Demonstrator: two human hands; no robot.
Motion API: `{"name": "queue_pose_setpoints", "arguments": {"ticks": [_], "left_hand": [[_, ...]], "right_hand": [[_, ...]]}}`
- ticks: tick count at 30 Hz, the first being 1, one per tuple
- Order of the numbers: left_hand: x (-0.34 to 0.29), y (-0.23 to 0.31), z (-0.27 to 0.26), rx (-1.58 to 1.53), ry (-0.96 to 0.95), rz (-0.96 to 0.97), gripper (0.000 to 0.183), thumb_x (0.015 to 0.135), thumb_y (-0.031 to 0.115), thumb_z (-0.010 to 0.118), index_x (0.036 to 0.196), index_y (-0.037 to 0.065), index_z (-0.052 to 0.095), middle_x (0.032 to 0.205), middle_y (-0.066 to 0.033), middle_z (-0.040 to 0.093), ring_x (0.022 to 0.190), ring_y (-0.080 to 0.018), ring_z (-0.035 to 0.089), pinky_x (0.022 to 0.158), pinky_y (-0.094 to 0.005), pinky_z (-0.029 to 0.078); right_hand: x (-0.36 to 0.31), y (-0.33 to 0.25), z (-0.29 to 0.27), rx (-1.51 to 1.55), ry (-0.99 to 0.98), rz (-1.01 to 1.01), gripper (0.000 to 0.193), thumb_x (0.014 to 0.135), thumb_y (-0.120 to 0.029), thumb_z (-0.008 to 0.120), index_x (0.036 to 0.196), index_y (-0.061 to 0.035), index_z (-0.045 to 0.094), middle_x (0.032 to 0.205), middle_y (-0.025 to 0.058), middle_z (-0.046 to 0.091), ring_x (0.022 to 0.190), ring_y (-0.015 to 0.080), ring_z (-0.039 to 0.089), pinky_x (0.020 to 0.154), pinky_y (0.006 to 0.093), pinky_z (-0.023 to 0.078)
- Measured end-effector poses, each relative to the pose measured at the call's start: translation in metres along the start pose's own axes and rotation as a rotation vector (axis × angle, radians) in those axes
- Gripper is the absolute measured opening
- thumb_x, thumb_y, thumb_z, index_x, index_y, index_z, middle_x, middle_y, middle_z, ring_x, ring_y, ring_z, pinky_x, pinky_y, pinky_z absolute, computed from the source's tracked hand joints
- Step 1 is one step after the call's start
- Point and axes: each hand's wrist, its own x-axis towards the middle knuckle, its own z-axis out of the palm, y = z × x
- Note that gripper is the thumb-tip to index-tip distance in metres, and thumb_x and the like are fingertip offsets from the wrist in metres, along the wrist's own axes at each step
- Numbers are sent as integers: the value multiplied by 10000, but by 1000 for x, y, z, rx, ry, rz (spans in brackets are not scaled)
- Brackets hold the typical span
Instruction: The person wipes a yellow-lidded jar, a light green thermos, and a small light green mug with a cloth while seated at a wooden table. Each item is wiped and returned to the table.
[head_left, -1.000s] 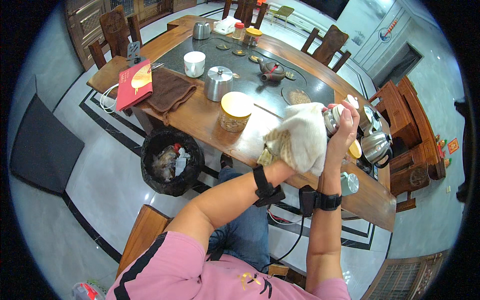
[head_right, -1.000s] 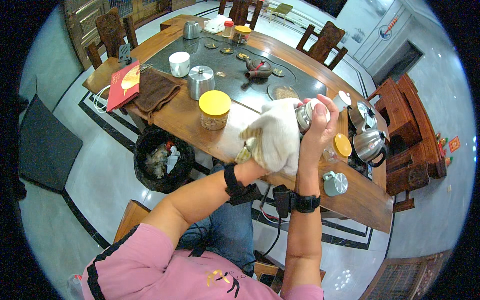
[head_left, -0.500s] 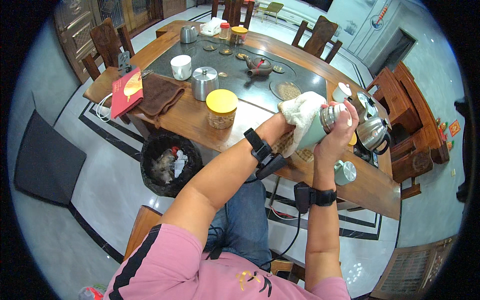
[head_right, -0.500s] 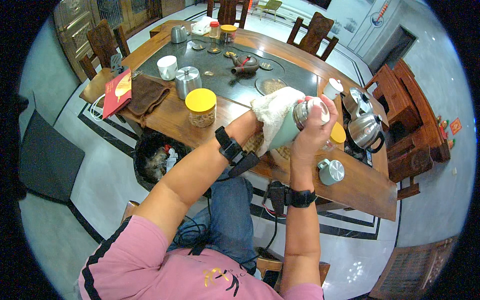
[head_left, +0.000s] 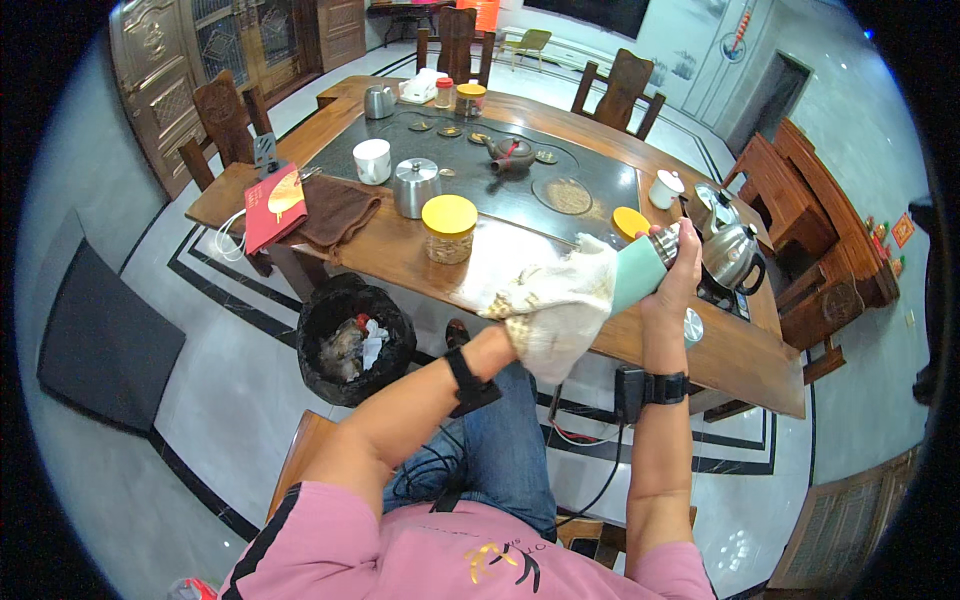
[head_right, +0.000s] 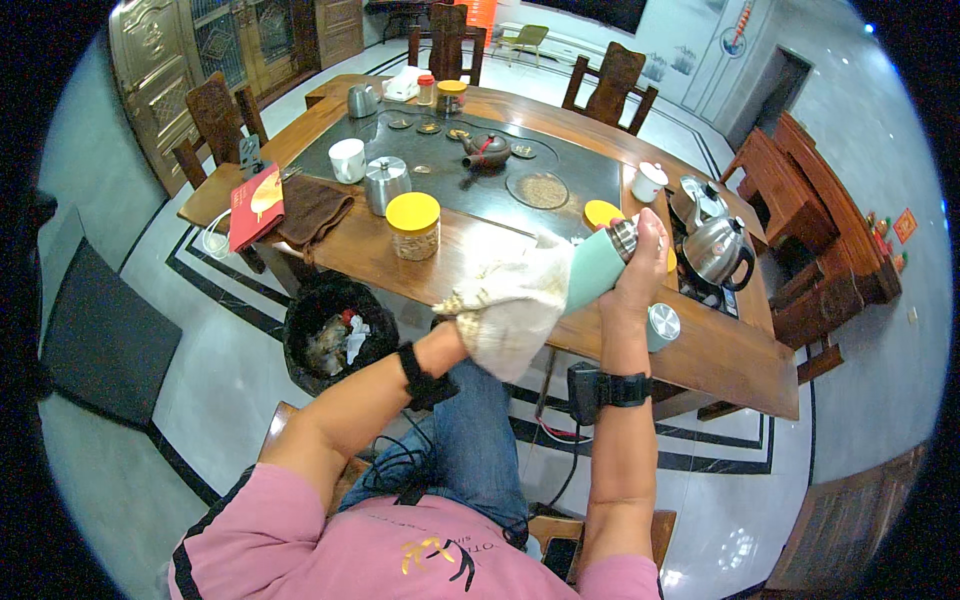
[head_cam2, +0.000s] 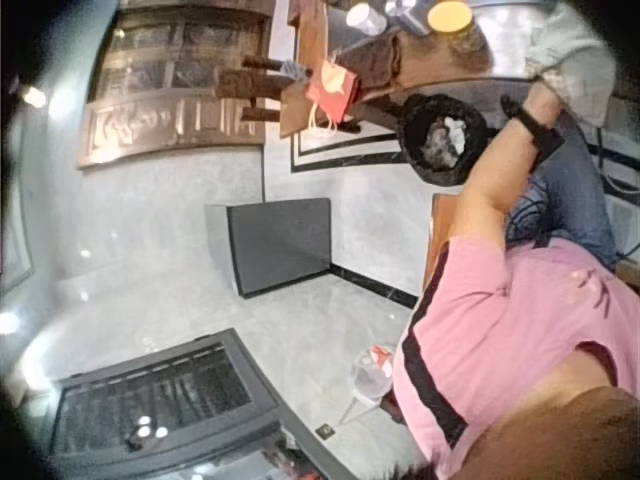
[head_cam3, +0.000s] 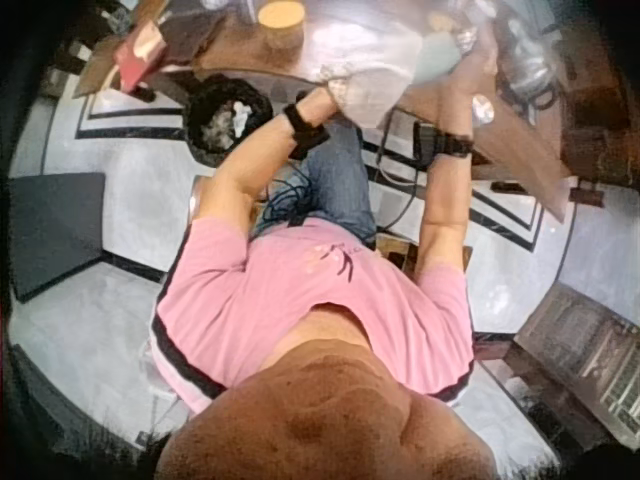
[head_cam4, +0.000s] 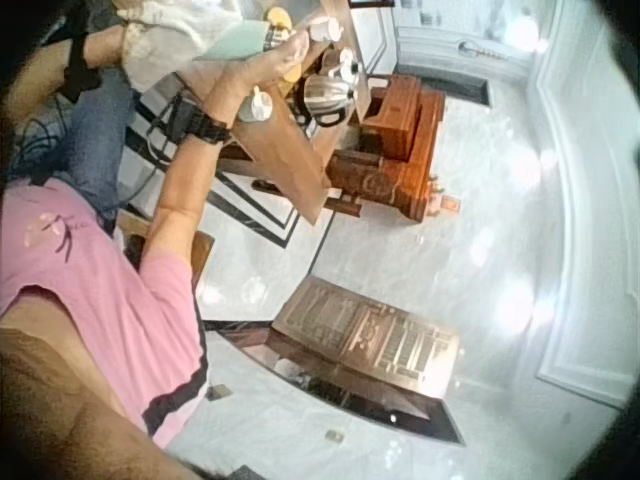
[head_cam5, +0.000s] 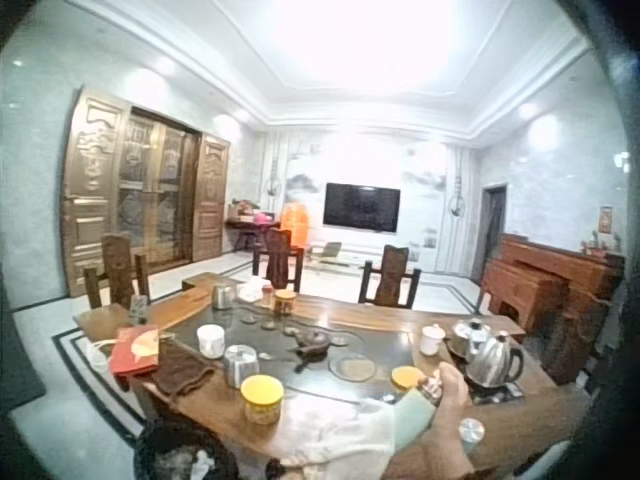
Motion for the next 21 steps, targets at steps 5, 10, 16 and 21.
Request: {"name": "queue_pose_setpoints", "arguments": {"ticks": [5,10,16,21], "left_hand": [[-54,-23,10,-426,-121,120,533,977,240,517,1465,65,394,1475,-125,434,1354,-247,417,1163,-384,314],[-86,-21,21,-597,-183,151,574,1001,263,518,1527,121,337,1550,-96,369,1419,-239,354,1207,-383,248],[-77,23,-32,-943,-330,-158,570,1030,261,484,1554,130,301,1566,-95,348,1443,-225,325,1223,-386,231],[-43,27,-56,-529,-283,-166,601,1004,272,516,1545,109,312,1564,-104,353,1444,-232,329,1232,-384,212]], "right_hand": [[-5,-34,-3,106,-156,317,419,914,-437,663,1175,-137,530,885,95,669,784,240,698,681,400,611],[-8,-47,11,256,-197,541,430,904,-443,664,1155,-127,518,866,120,672,742,250,706,637,407,624],[-19,-50,28,200,-287,426,438,922,-441,651,1181,-128,491,867,121,662,759,235,709,591,356,624],[-39,-50,43,34,-277,234,409,940,-403,630,1196,-110,505,895,107,659,771,225,705,607,348,615]]}}
